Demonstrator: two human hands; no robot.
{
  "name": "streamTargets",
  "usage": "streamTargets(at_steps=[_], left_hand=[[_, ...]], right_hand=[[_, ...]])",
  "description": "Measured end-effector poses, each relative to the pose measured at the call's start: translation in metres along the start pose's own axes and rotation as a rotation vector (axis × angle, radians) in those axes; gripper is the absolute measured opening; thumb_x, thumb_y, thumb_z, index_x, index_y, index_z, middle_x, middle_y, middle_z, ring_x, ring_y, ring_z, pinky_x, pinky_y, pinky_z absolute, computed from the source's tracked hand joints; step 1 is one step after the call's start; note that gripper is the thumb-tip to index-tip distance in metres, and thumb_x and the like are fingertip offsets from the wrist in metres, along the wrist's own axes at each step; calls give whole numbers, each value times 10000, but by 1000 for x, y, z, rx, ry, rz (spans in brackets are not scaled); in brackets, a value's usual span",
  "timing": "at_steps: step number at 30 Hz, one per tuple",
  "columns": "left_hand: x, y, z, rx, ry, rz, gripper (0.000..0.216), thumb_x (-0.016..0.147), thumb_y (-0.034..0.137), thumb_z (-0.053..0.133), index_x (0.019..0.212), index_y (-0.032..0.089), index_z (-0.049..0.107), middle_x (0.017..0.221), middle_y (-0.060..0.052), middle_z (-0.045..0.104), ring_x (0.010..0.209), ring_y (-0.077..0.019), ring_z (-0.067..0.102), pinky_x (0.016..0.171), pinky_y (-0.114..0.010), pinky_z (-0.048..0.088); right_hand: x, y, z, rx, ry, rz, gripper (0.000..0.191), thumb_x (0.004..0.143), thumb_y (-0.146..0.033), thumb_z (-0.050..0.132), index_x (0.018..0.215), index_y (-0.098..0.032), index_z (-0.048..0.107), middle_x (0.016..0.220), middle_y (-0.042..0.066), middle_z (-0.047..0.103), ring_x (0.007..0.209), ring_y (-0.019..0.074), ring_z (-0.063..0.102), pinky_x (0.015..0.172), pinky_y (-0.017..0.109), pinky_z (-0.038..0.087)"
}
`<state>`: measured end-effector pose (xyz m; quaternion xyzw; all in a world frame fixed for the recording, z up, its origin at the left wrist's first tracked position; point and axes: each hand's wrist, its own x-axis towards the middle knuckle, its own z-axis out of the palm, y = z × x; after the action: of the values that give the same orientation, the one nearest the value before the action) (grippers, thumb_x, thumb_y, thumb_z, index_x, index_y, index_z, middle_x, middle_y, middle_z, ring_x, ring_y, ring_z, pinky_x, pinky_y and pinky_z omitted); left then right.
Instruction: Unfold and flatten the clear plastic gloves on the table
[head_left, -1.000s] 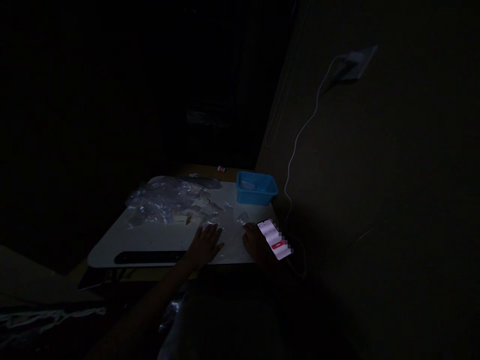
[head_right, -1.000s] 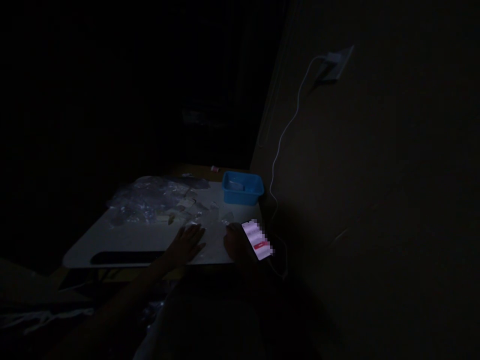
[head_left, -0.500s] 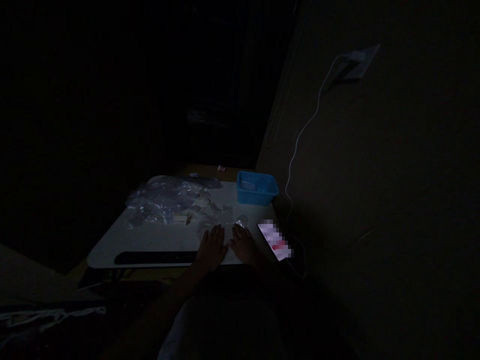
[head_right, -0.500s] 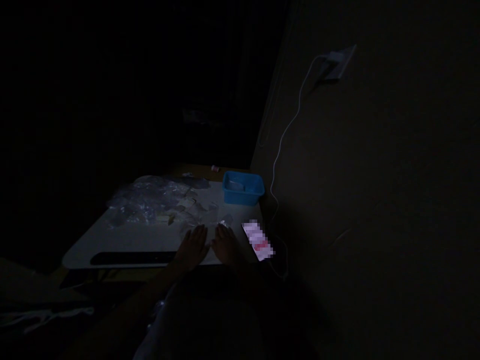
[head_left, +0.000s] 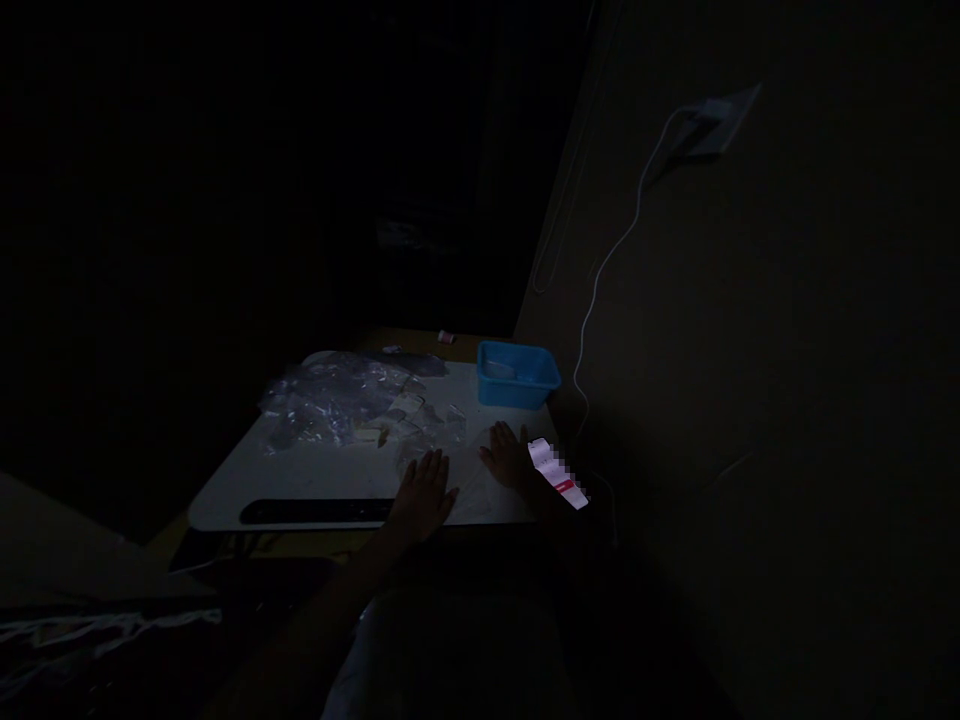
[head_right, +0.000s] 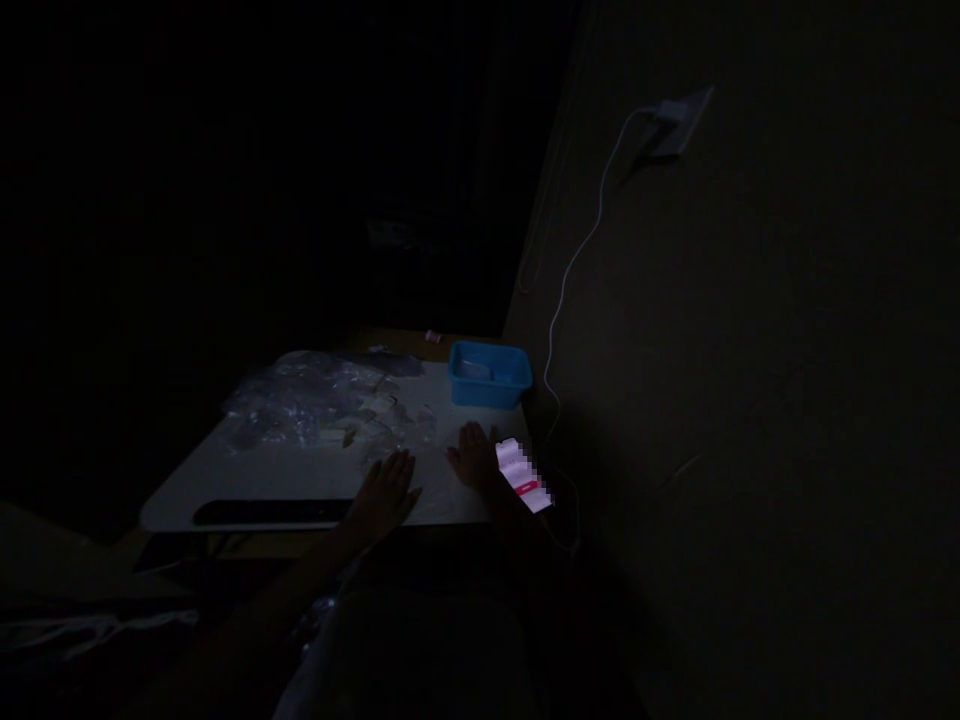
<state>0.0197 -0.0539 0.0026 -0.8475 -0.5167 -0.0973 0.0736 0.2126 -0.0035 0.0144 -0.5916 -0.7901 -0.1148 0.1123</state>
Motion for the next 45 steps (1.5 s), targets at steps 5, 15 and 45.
streamTargets(at_steps=[5, 15, 45], left_hand=[[1, -1, 1, -8, 11, 3, 558, 868, 407, 253, 1302, 69, 353, 1379, -159, 312, 1278, -274, 267, 1016, -438, 221], [0, 0, -1, 7, -14, 1, 563, 870, 413, 241, 1307, 73, 343, 1384, -153, 305, 1286, -267, 250, 1022, -430, 214], [-5, 12, -1, -16, -41, 31, 538, 863, 410, 264, 1295, 108, 373, 1392, -132, 298, 1292, -264, 237, 1027, -434, 204]], right_hand=[[-13, -18, -8, 18, 34, -173, 489, 898, -378, 281, 1286, -97, 377, 1355, 145, 359, 1288, 226, 248, 1036, 489, 138], [-1, -9, 1, 83, -12, -91, 506, 908, -395, 224, 1278, -92, 389, 1350, 158, 358, 1261, 229, 305, 1021, 526, 141], [-26, -37, -18, 142, -113, -305, 439, 907, -323, 257, 1286, -137, 375, 1356, 100, 375, 1275, 173, 279, 1045, 433, 185]])
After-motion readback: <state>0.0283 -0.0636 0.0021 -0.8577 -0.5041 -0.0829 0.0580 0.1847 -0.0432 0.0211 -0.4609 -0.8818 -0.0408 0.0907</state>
